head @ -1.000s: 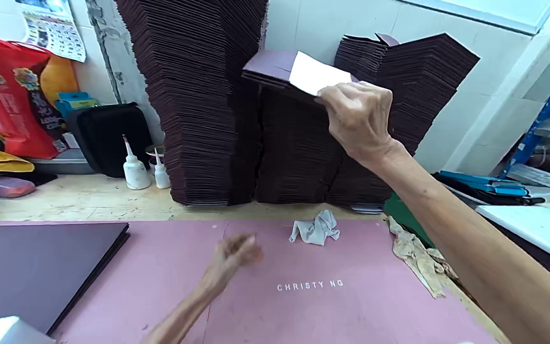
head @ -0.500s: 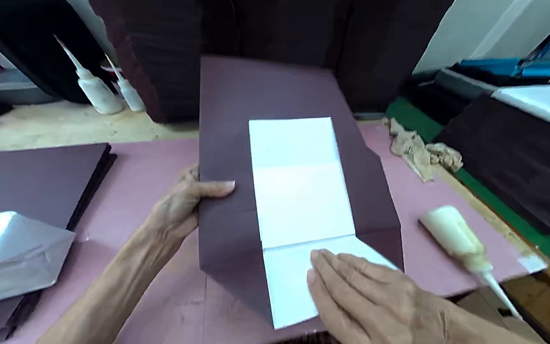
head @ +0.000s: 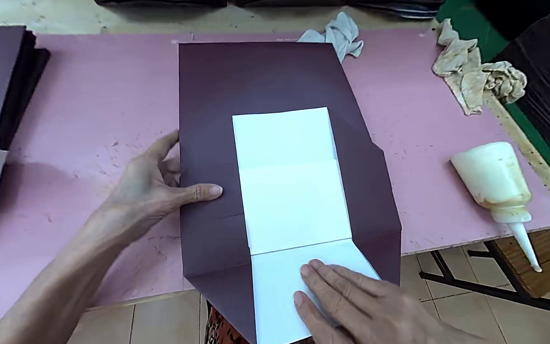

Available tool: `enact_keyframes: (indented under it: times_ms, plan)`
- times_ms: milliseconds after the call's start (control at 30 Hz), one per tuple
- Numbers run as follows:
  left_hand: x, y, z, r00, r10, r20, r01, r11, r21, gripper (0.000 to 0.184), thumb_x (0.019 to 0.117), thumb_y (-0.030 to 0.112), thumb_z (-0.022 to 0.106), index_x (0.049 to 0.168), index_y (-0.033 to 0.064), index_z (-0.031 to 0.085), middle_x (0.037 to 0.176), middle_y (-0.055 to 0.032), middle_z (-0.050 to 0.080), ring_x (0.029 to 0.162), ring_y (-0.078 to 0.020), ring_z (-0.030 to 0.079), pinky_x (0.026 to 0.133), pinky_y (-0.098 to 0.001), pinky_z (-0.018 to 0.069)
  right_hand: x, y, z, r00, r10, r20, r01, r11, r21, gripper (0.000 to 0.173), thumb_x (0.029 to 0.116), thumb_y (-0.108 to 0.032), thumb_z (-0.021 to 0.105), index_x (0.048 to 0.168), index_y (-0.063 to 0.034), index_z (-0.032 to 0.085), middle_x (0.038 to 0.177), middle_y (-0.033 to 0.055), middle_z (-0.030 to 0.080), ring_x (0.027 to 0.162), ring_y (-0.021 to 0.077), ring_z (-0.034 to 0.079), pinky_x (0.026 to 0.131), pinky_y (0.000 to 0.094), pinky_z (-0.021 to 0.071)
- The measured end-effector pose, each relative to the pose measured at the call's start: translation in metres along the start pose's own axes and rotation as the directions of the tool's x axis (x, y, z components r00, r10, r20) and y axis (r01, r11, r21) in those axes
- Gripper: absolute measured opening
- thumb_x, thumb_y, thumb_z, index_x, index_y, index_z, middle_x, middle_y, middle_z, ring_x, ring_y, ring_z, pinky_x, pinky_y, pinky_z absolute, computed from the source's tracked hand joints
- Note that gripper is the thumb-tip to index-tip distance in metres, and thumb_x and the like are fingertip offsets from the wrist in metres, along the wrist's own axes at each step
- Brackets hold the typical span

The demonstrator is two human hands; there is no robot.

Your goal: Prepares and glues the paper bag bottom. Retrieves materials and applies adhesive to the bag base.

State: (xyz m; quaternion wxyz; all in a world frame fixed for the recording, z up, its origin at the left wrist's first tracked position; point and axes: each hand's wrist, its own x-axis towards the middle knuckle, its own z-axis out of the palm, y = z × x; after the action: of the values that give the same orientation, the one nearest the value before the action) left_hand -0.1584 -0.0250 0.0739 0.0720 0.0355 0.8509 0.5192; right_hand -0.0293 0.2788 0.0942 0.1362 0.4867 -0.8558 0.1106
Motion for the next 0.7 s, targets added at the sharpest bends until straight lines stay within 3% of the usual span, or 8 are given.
enact_keyframes:
  times_ms: [67, 133, 167, 233, 333, 500, 600, 700]
  plan:
    - [-0.002, 0.004, -0.012, 0.984, 0.174, -0.046, -0.136, 0.888, 0.440, 0.100, 0.0776, 0.047, 0.080, 0.155, 0.0045, 0.034, 0.125, -0.0162, 0.063, 0.096, -0.0255, 0.069, 0.079, -0.0442, 0.0578, 0.000, 0.015, -0.014, 0.997, 0.074, -0.002, -0.073, 0.987, 0.141, 0.037, 0.1093, -0.032, 0.047, 0.115, -0.0039, 0.070, 0.110, 0.0161, 0.076, 0.105, 0.0243, 0.074, 0.092, 0.0317, 0.0575]
    - [-0.005, 0.016, -0.009, 0.933, 0.357, -0.052, -0.246, 0.735, 0.632, 0.087, 0.0896, 0.055, 0.068, 0.150, -0.0019, 0.041, 0.137, -0.0343, 0.049, 0.108, -0.0506, 0.059, 0.087, -0.0653, 0.0487, -0.002, 0.043, -0.026, 0.985, 0.157, -0.065, -0.143, 0.972, 0.184, 0.043, 0.1060, -0.042, 0.052, 0.115, -0.0046, 0.071, 0.104, 0.0100, 0.076, 0.097, 0.0130, 0.072, 0.082, 0.0223, 0.0551]
    - [-0.004, 0.023, -0.003, 0.895, 0.445, -0.026, -0.317, 0.677, 0.664, 0.072, 0.0951, 0.049, 0.064, 0.142, -0.0032, 0.050, 0.132, -0.0359, 0.050, 0.107, -0.0523, 0.057, 0.086, -0.0650, 0.0467, -0.001, 0.060, -0.029, 0.980, 0.176, -0.096, -0.157, 0.972, 0.177, 0.037, 0.1046, -0.036, 0.057, 0.112, -0.0041, 0.073, 0.100, 0.0076, 0.076, 0.090, 0.0080, 0.070, 0.075, 0.0176, 0.0535]
    - [0.005, 0.037, 0.014, 0.821, 0.561, 0.106, -0.491, 0.600, 0.631, 0.040, 0.1000, 0.032, 0.060, 0.120, -0.0023, 0.065, 0.115, -0.0287, 0.061, 0.101, -0.0438, 0.060, 0.085, -0.0552, 0.0482, 0.006, 0.094, -0.034, 0.974, 0.199, -0.104, -0.181, 0.970, 0.160, 0.024, 0.0993, -0.019, 0.063, 0.106, -0.0006, 0.076, 0.096, 0.0081, 0.075, 0.084, 0.0060, 0.069, 0.071, 0.0155, 0.0531]
    - [0.028, 0.047, 0.039, 0.781, 0.544, 0.308, -0.619, 0.602, 0.505, 0.029, 0.0980, 0.028, 0.060, 0.100, 0.0010, 0.070, 0.089, -0.0147, 0.066, 0.088, -0.0331, 0.063, 0.077, -0.0488, 0.0466, 0.028, 0.130, -0.029, 0.978, 0.203, -0.038, -0.192, 0.961, 0.198, 0.018, 0.0949, -0.011, 0.065, 0.103, 0.0023, 0.076, 0.099, 0.0149, 0.074, 0.085, 0.0128, 0.068, 0.077, 0.0211, 0.0530]
    - [0.060, 0.054, 0.045, 0.807, 0.380, 0.452, -0.560, 0.733, 0.385, 0.019, 0.0921, 0.029, 0.069, 0.089, 0.0102, 0.071, 0.074, 0.0032, 0.061, 0.069, -0.0044, 0.058, 0.064, -0.0241, 0.0458, 0.066, 0.147, -0.018, 0.947, 0.212, 0.240, -0.266, 0.938, 0.222, 0.034, 0.0833, -0.022, 0.079, 0.108, 0.0005, 0.073, 0.096, 0.0140, 0.068, 0.085, 0.0203, 0.062, 0.074, 0.0333, 0.0462]
    - [0.064, 0.053, 0.046, 0.802, 0.372, 0.467, -0.549, 0.767, 0.332, 0.016, 0.0891, 0.027, 0.071, 0.084, 0.0127, 0.072, 0.072, 0.0069, 0.059, 0.067, 0.0010, 0.055, 0.062, -0.0183, 0.0415, 0.080, 0.134, -0.030, 0.811, 0.349, 0.470, -0.468, 0.868, 0.164, 0.029, 0.0855, -0.011, 0.081, 0.110, 0.0006, 0.071, 0.100, 0.0135, 0.067, 0.087, 0.0207, 0.060, 0.079, 0.0346, 0.0455]
    - [0.065, 0.052, 0.046, 0.811, 0.368, 0.455, -0.534, 0.783, 0.318, 0.016, 0.0865, 0.029, 0.073, 0.079, 0.0153, 0.071, 0.068, 0.0093, 0.056, 0.063, 0.0034, 0.051, 0.057, -0.0158, 0.0379, 0.076, 0.145, -0.024, 0.839, 0.310, 0.446, -0.437, 0.874, 0.215, 0.025, 0.0823, -0.013, 0.083, 0.102, -0.0036, 0.072, 0.091, 0.0087, 0.066, 0.079, 0.0178, 0.060, 0.073, 0.0340, 0.0445]
